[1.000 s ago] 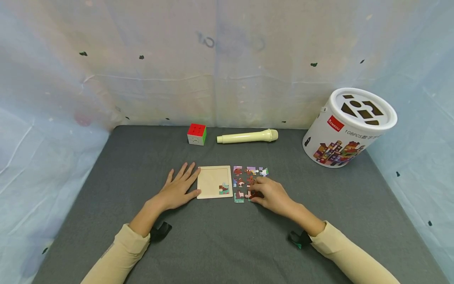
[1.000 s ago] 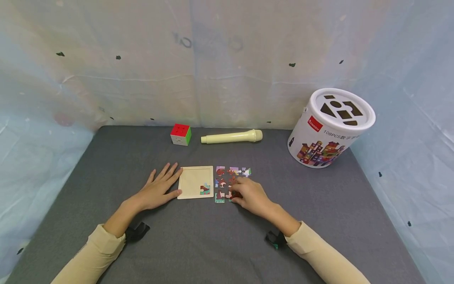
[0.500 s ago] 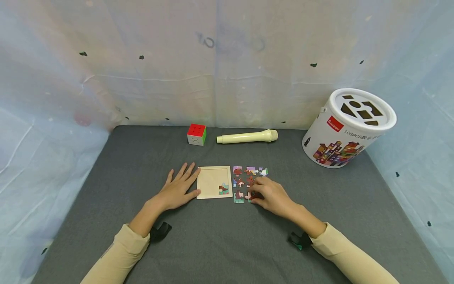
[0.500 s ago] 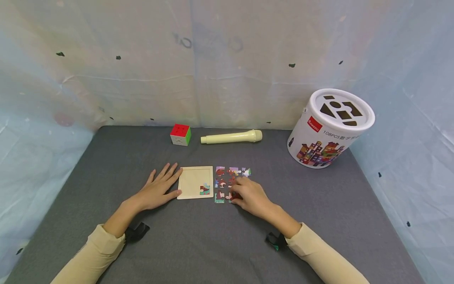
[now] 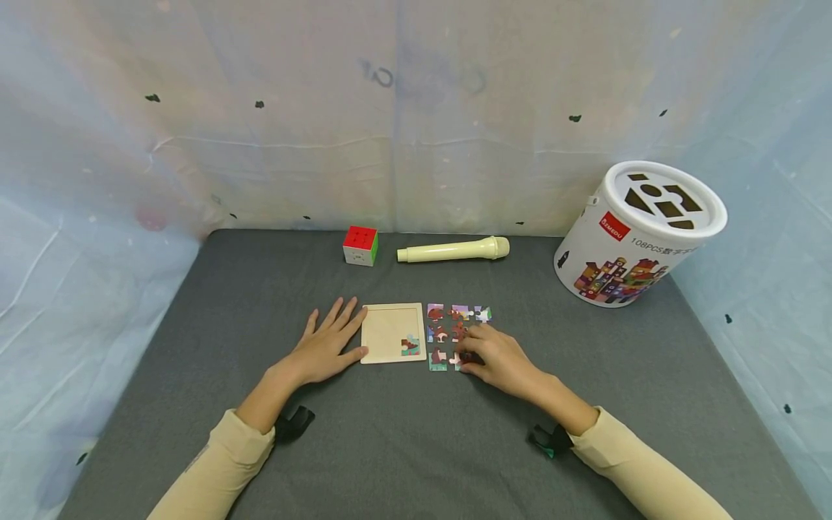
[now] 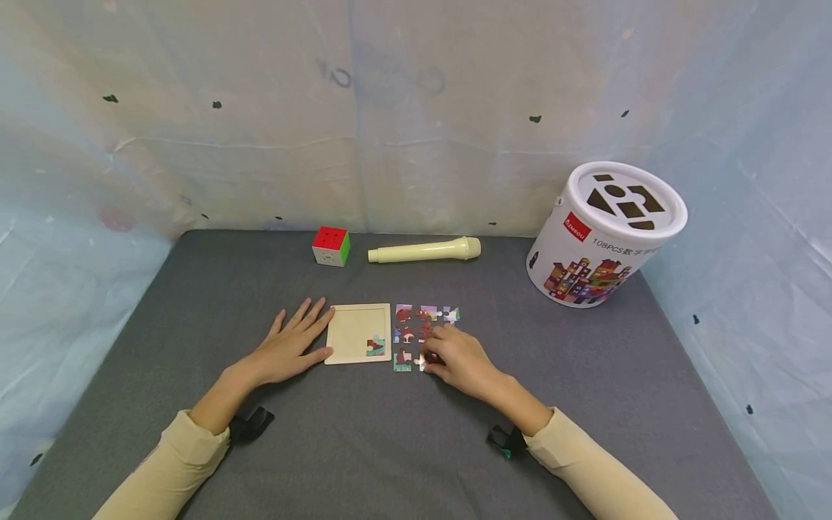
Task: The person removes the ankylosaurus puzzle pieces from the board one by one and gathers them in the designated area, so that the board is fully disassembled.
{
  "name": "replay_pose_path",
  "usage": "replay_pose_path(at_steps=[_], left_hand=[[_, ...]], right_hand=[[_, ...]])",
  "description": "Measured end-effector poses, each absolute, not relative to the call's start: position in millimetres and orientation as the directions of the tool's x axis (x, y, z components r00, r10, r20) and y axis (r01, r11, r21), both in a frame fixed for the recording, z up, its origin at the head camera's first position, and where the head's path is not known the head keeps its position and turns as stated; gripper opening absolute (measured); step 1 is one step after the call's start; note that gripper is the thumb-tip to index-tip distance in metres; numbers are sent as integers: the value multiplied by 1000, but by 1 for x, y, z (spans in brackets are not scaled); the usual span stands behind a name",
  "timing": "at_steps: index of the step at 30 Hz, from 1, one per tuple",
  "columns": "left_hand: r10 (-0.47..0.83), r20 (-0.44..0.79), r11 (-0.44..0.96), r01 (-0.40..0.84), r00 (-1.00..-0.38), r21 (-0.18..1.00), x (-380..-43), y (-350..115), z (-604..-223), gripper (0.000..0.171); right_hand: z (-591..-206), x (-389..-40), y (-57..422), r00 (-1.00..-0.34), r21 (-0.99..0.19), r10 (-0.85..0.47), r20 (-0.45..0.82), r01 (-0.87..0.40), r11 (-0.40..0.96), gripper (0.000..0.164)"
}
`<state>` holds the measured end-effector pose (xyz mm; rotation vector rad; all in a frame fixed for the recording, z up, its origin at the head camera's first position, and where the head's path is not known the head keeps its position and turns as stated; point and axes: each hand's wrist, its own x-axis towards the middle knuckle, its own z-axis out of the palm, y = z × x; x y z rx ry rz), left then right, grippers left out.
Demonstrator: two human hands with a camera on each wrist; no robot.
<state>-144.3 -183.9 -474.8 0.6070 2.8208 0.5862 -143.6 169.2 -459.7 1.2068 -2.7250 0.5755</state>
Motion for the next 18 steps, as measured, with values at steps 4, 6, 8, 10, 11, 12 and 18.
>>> replay_pose_path(at_steps=[4, 6, 8, 10, 11, 12, 18], left_hand=[[433, -100, 835, 357, -896, 419, -144, -184, -476, 78], [435, -95, 832, 360, -895, 422, -144, -184, -476, 78], [437, -93, 830, 362, -895, 424, -144, -184, -475, 78], [436, -97, 833, 360, -895, 420, -144, -184, -474, 78], [435, -99, 833, 359, -895, 420, -143, -184, -474, 78], [434, -102, 835, 358, -895, 418, -144, -184, -474, 78], [436, -93, 832, 362, -895, 420, -144, -185, -476, 78]], right_hand=[[-459, -144, 169, -673, -302, -699, 241, -737, 605, 20], [-459, -144, 169, -673, -306, -700, 240, -737, 603, 19], [-459, -144, 169, -675, -310, -699, 237, -734, 604, 18], [-458, -144, 169, -676, -310, -698, 236, -733, 605, 18], [-458, -144, 169, -677, -310, -698, 234, -733, 606, 18], [-458, -144, 169, -677, -311, -698, 232, -732, 606, 18], [-449, -146, 168, -693, -321, -683, 233, -717, 618, 20]])
